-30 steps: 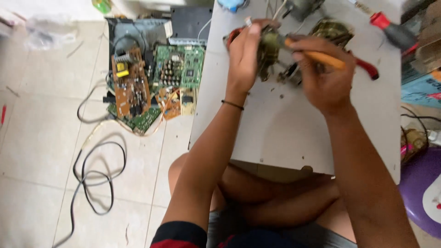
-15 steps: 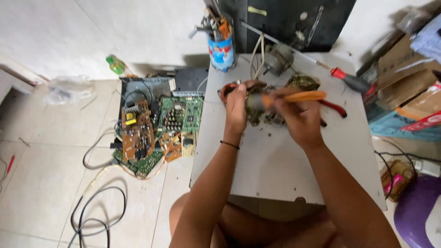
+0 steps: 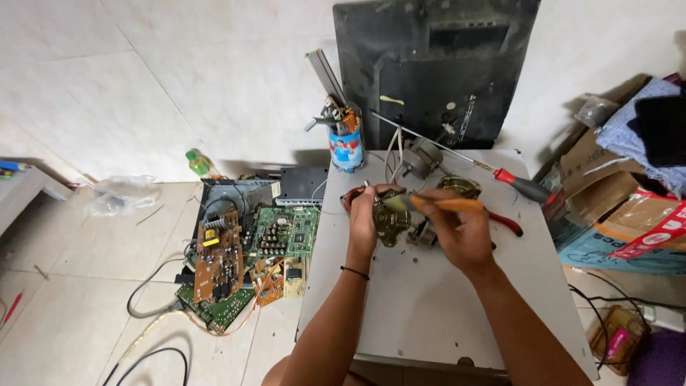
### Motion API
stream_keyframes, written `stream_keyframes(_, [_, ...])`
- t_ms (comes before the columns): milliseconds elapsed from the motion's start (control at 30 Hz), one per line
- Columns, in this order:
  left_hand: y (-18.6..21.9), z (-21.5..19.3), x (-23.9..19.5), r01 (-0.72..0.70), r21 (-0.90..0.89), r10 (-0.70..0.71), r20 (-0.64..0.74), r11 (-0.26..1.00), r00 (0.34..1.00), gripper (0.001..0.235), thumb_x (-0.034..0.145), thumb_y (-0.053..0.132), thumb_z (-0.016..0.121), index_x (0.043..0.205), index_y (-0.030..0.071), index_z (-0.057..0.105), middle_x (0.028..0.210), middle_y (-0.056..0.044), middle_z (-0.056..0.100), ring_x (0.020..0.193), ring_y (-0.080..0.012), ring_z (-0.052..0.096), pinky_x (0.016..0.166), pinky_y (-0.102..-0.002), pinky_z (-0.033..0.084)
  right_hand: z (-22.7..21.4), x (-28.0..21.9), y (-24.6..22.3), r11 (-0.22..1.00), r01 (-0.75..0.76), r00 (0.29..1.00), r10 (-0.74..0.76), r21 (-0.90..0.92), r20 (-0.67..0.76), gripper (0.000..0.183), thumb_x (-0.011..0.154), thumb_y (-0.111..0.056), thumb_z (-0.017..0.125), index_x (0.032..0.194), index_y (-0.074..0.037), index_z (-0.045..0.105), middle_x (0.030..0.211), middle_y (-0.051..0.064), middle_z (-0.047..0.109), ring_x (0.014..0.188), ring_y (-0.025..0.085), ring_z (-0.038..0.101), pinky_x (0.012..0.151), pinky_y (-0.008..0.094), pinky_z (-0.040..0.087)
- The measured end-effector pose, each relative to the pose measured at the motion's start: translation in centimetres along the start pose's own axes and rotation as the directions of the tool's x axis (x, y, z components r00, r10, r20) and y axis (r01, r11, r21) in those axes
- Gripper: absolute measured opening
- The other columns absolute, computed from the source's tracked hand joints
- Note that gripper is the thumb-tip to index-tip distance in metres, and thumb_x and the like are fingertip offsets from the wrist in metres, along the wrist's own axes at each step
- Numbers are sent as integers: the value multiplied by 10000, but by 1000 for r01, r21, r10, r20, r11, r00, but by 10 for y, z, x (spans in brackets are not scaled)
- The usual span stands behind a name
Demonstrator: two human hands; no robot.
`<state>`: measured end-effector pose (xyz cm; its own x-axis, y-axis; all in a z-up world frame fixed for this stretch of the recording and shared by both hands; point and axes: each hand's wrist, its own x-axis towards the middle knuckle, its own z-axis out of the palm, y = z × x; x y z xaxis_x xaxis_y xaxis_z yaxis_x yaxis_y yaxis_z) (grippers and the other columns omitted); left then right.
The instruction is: The person cleans a disassembled motor component using a brush and a screwdriver. They hold the motor part in one hand and use the brush to remove dust and debris from the coils and metal surfaces.
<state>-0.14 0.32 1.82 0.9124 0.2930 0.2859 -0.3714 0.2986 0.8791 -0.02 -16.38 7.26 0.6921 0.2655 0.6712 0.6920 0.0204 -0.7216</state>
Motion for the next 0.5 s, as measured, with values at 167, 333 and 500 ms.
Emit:
stream_keyframes(167, [35,20,-10,-110,69,103,106,991,989,554,1106,279,285,1084,-15,754,1022,-241,737,974,-274,695,949,-402,546,0,-8,8,974,-114,987,88,195,137,155,950,-98,714,843,-17,790,677,155,747,671,182,722,666,352,607])
stream_keyframes(333, [-1,-4,0,-61,69,56,84,996,995,595,1098,322,269,1106,-20,755,1009,-254,732,965,-290,702,901,-408,565,-3,-7,11,992,-62,992,49,110,115,149,969,-128,684,967,-20,786,768,164,751,760,207,744,726,366,601])
stream_keyframes(500, [-3,2,-5,-122,15,120,78,992,990,519,1114,266,318,1052,-16,750,1003,-220,734,947,-252,672,932,-404,541,-3,-9,17,985,-92,995,86,147,51,181,991,-157,673,987,-11,779,815,144,742,777,205,698,813,392,571])
